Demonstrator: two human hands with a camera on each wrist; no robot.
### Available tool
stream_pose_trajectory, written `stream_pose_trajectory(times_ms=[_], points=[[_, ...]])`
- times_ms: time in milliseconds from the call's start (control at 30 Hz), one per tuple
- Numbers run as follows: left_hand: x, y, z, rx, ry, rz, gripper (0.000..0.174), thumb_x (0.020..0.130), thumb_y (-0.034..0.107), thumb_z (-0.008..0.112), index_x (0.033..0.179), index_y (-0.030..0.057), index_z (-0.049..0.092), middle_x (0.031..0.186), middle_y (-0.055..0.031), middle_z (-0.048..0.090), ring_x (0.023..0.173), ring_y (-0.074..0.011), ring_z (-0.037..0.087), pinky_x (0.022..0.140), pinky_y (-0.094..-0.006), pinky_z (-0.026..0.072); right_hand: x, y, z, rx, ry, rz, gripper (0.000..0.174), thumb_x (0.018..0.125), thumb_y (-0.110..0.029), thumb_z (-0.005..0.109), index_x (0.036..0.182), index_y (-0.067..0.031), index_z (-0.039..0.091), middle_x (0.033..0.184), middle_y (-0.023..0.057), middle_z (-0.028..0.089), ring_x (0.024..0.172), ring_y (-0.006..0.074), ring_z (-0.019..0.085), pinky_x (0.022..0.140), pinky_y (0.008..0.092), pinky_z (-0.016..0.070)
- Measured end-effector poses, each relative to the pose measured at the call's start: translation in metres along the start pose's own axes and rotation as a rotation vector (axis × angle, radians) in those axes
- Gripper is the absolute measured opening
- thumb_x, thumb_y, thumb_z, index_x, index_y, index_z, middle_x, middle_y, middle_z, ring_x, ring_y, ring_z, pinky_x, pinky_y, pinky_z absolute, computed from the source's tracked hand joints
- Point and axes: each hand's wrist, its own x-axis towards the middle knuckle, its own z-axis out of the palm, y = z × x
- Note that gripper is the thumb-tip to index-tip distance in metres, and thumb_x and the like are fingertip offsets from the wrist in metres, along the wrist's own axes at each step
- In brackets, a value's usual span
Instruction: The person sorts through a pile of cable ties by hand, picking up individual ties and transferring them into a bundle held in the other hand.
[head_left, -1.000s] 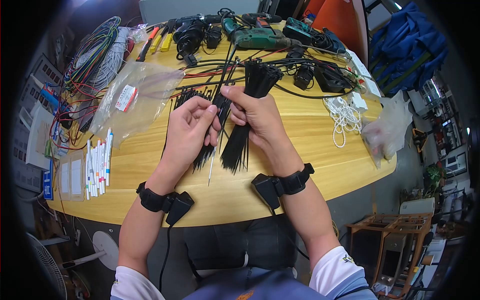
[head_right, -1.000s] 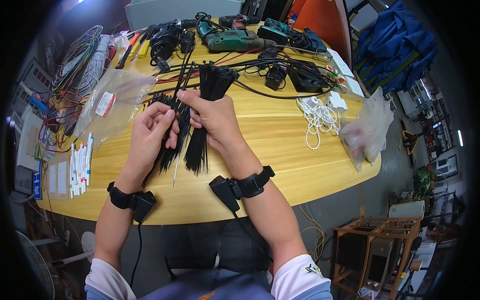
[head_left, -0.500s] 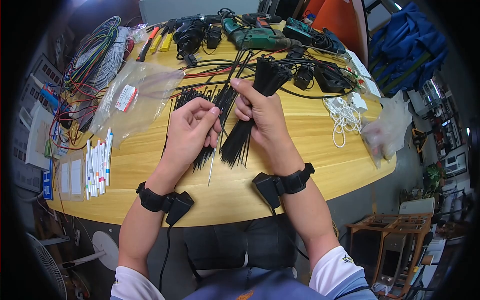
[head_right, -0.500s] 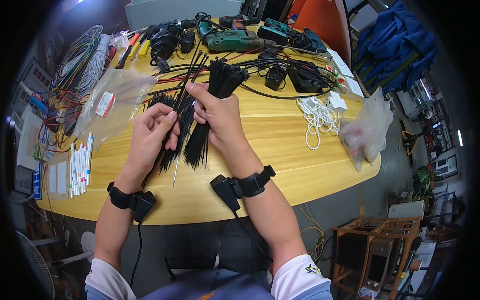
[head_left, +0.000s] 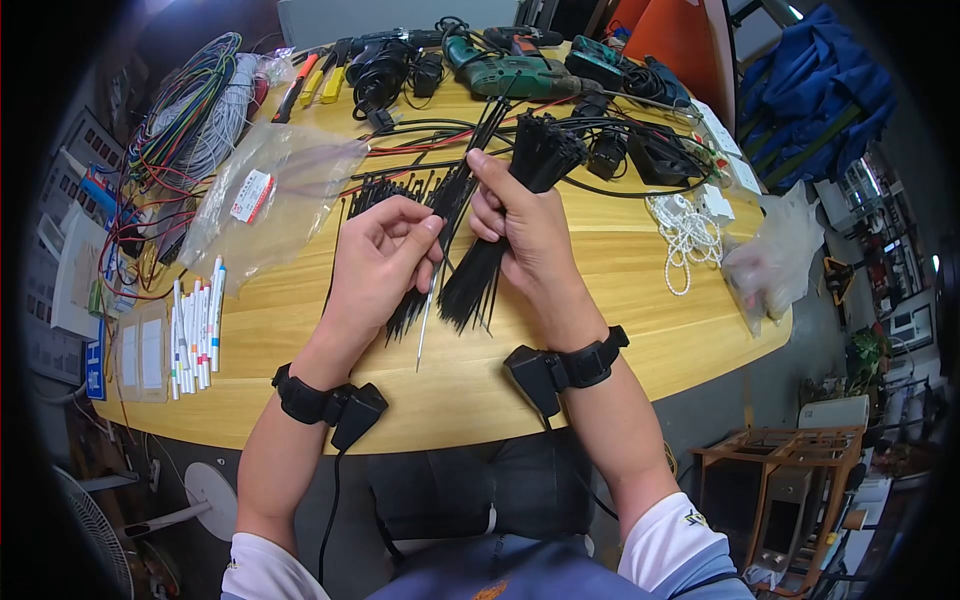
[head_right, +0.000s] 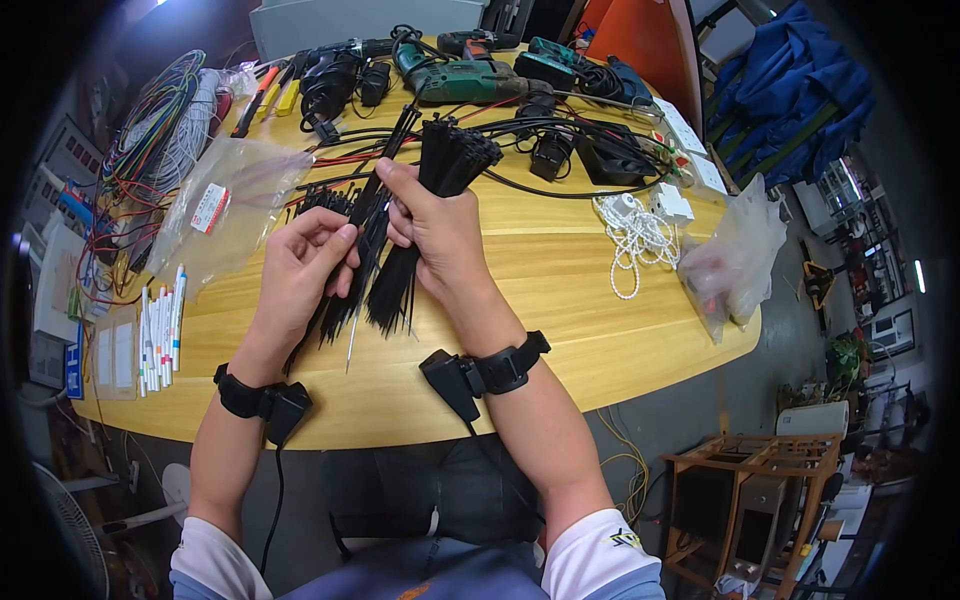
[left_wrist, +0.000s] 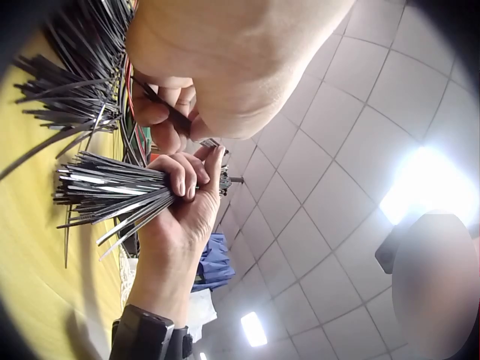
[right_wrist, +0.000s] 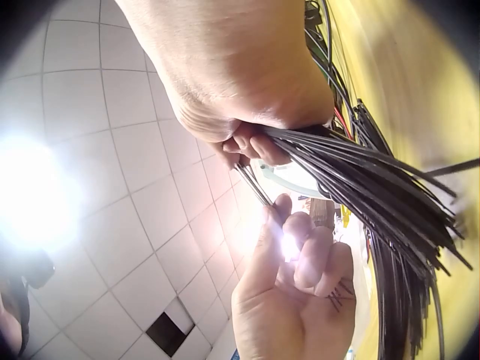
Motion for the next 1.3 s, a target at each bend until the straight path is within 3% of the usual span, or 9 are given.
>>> stream_pose_trajectory(times_ms=[133, 233, 433, 533, 633, 733, 933, 1033, 1300], points=[[0.0005, -0.0004, -0.0004, 0.002, 0.006, -0.002, 0.011, 0.095, 0.01, 0.063, 0.097, -0.0016, 0.063, 0.071, -0.0039, 0.063, 0.049, -0.0055, 0.053, 0.044, -0.0182, 0.0355, -0.0017, -0.0023, 0.0043, -0.041, 0.023, 0.01, 0.019, 0.091, -0.018, 0.071, 0.093, -0.0009, 0.062, 0.062, -0.006, 0.04, 0.045, 0.0035, 0.034, 0.042, 0.0208, 0.0268], [0.0001, 0.0004, 0.0004, 0.012, 0.003, -0.01, 0.011, 0.095, 0.01, 0.063, 0.097, -0.0017, 0.063, 0.071, -0.0038, 0.063, 0.049, -0.0052, 0.053, 0.044, -0.018, 0.0358, -0.0017, -0.0026, 0.0043, -0.012, 0.011, -0.003, 0.017, 0.089, -0.015, 0.073, 0.084, -0.0042, 0.061, 0.061, -0.0051, 0.046, 0.044, 0.0034, 0.038, 0.041, 0.0211, 0.0287], [-0.0003, 0.0012, 0.0012, 0.006, 0.005, -0.026, 0.012, 0.095, 0.01, 0.062, 0.097, -0.002, 0.063, 0.071, -0.0042, 0.064, 0.048, -0.0055, 0.053, 0.043, -0.018, 0.0363, -0.0016, -0.0028, 0.0038, -0.014, -0.005, -0.014, 0.016, 0.09, -0.014, 0.072, 0.084, -0.004, 0.061, 0.061, -0.0054, 0.046, 0.044, 0.0033, 0.038, 0.042, 0.0209, 0.0287], [0.0008, -0.0012, -0.0001, 0.002, -0.015, -0.006, 0.013, 0.096, 0.01, 0.062, 0.097, -0.003, 0.063, 0.071, -0.0051, 0.064, 0.05, -0.0067, 0.056, 0.044, -0.0181, 0.038, -0.0021, -0.0023, 0.0026, -0.057, -0.011, -0.01, 0.021, 0.093, -0.017, 0.068, 0.099, 0.0021, 0.063, 0.061, -0.0059, 0.039, 0.046, 0.0034, 0.035, 0.043, 0.0208, 0.0277], [0.0006, -0.0021, -0.0007, 0.011, -0.028, -0.017, 0.014, 0.096, 0.009, 0.061, 0.099, -0.0042, 0.062, 0.073, -0.0068, 0.065, 0.051, -0.0086, 0.059, 0.045, -0.0188, 0.0404, -0.0008, -0.0014, 0.0009, -0.055, -0.023, -0.011, 0.02, 0.092, -0.017, 0.068, 0.098, 0.0022, 0.063, 0.061, -0.0059, 0.039, 0.046, 0.0036, 0.035, 0.043, 0.0209, 0.0278], [-0.0001, -0.0012, 0.0004, -0.011, -0.05, -0.021, 0.013, 0.097, 0.009, 0.06, 0.099, -0.0032, 0.062, 0.076, -0.0077, 0.065, 0.053, -0.0102, 0.059, 0.047, -0.0202, 0.0429, -0.0014, -0.0023, 0.0028, -0.018, -0.011, -0.017, 0.016, 0.09, -0.013, 0.071, 0.083, -0.0038, 0.061, 0.059, -0.0058, 0.045, 0.044, 0.0033, 0.038, 0.042, 0.0213, 0.0287], [0.0009, -0.0039, 0.0001, -0.044, -0.035, 0.004, 0.012, 0.096, 0.007, 0.06, 0.102, -0.0039, 0.061, 0.079, -0.0089, 0.066, 0.054, -0.0104, 0.06, 0.048, -0.0203, 0.0438, -0.0009, -0.0005, 0.0025, -0.01, 0.029, -0.013, 0.016, 0.089, -0.013, 0.071, 0.082, -0.0039, 0.061, 0.059, -0.0055, 0.045, 0.044, 0.0035, 0.038, 0.042, 0.0215, 0.0284], [0.0008, -0.0021, 0.0001, -0.033, -0.021, 0.009, 0.012, 0.096, 0.006, 0.06, 0.103, -0.0039, 0.06, 0.08, -0.0094, 0.066, 0.055, -0.0099, 0.059, 0.048, -0.0196, 0.0432, -0.0026, 0.0003, 0.0045, -0.042, 0.093, -0.034, 0.019, 0.089, -0.016, 0.072, 0.09, 0.0002, 0.063, 0.062, -0.005, 0.041, 0.047, 0.0039, 0.035, 0.043, 0.0213, 0.0274], [0.0013, -0.0023, 0.002, -0.011, 0.017, 0.026, 0.012, 0.095, 0.005, 0.061, 0.103, -0.0041, 0.06, 0.081, -0.0099, 0.067, 0.055, -0.0089, 0.059, 0.048, -0.019, 0.0421, -0.0003, 0.0002, 0.0014, 0.006, 0.174, -0.084, 0.02, 0.088, -0.016, 0.073, 0.08, -0.006, 0.059, 0.064, -0.0048, 0.045, 0.047, 0.0043, 0.035, 0.045, 0.0221, 0.0281]])
